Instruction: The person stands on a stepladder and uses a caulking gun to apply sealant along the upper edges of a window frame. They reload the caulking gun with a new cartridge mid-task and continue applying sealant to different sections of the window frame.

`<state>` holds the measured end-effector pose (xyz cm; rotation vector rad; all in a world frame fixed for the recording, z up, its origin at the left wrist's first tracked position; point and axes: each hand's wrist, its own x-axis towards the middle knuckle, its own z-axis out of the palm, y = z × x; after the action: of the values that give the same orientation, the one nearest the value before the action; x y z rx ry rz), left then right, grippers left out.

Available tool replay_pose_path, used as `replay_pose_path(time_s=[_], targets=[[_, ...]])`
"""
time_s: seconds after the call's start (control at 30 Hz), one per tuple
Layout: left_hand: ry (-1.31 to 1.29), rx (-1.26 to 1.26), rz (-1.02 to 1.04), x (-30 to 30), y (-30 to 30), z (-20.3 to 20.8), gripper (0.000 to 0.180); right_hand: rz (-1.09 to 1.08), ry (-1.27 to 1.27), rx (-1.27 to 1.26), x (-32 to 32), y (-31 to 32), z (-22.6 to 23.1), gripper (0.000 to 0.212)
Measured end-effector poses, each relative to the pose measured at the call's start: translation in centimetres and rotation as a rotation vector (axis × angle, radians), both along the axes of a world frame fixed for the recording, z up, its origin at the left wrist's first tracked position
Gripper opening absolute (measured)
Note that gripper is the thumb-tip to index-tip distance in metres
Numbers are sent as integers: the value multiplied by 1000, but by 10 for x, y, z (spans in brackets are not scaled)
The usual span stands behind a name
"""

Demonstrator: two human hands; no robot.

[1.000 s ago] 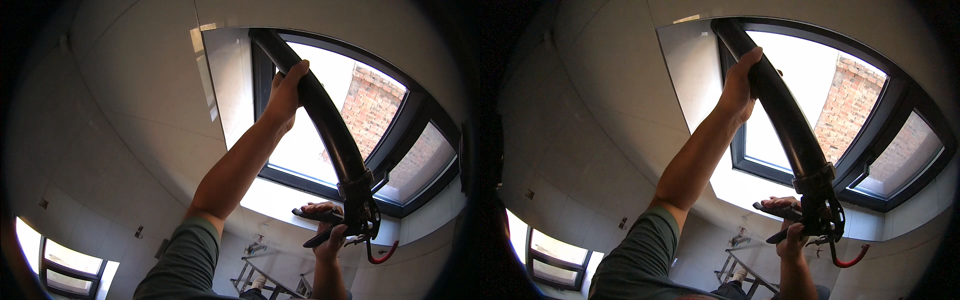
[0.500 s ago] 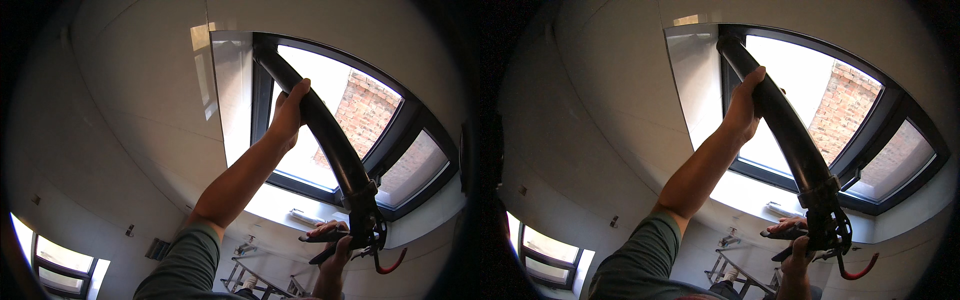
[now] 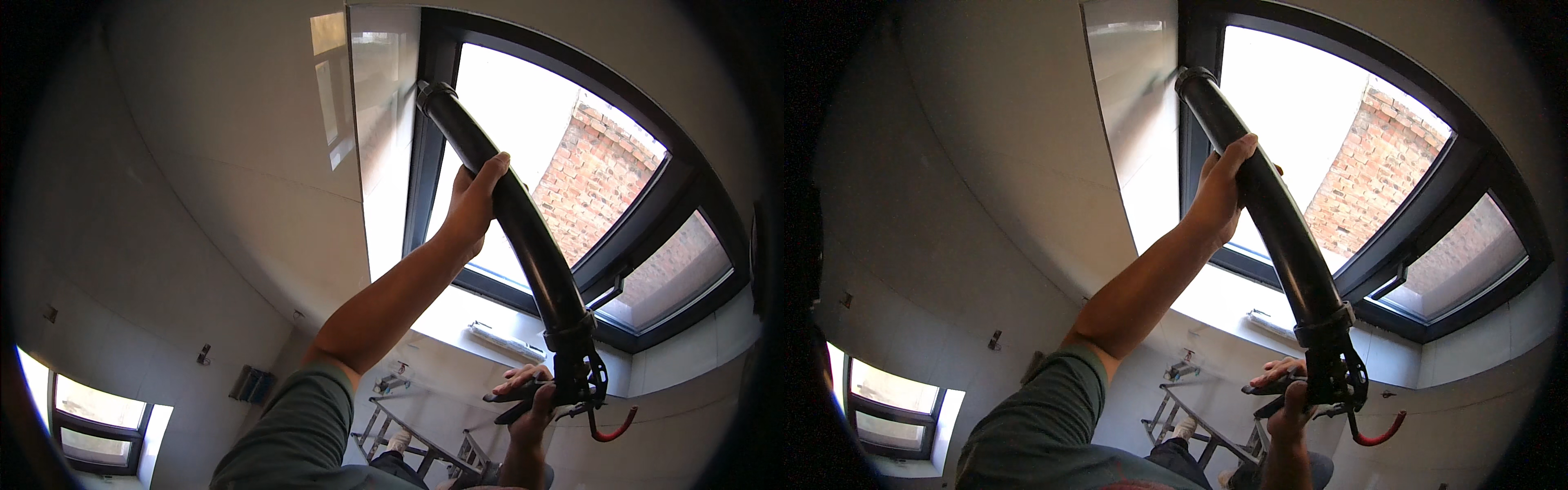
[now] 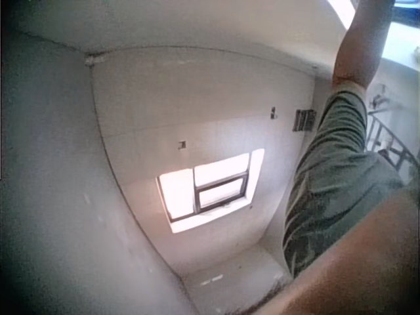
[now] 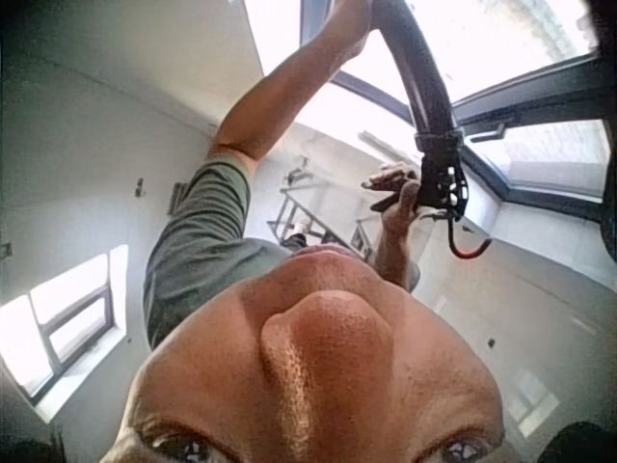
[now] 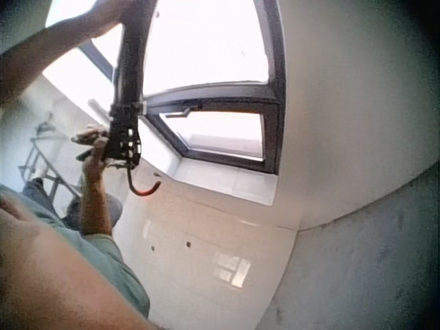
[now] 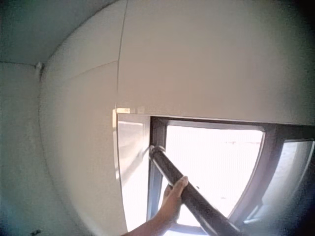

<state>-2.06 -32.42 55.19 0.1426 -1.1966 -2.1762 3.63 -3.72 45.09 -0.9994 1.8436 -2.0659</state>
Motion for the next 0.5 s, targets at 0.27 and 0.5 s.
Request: replay_pose_path(time_s=[0.27, 0.5], targets=[[-47, 16, 42, -4, 4, -46, 64, -3, -29, 4, -4, 11, -42, 63], [-80, 47, 4, -4, 7, -84, 57, 12, -105, -18, -4, 16, -81, 62]])
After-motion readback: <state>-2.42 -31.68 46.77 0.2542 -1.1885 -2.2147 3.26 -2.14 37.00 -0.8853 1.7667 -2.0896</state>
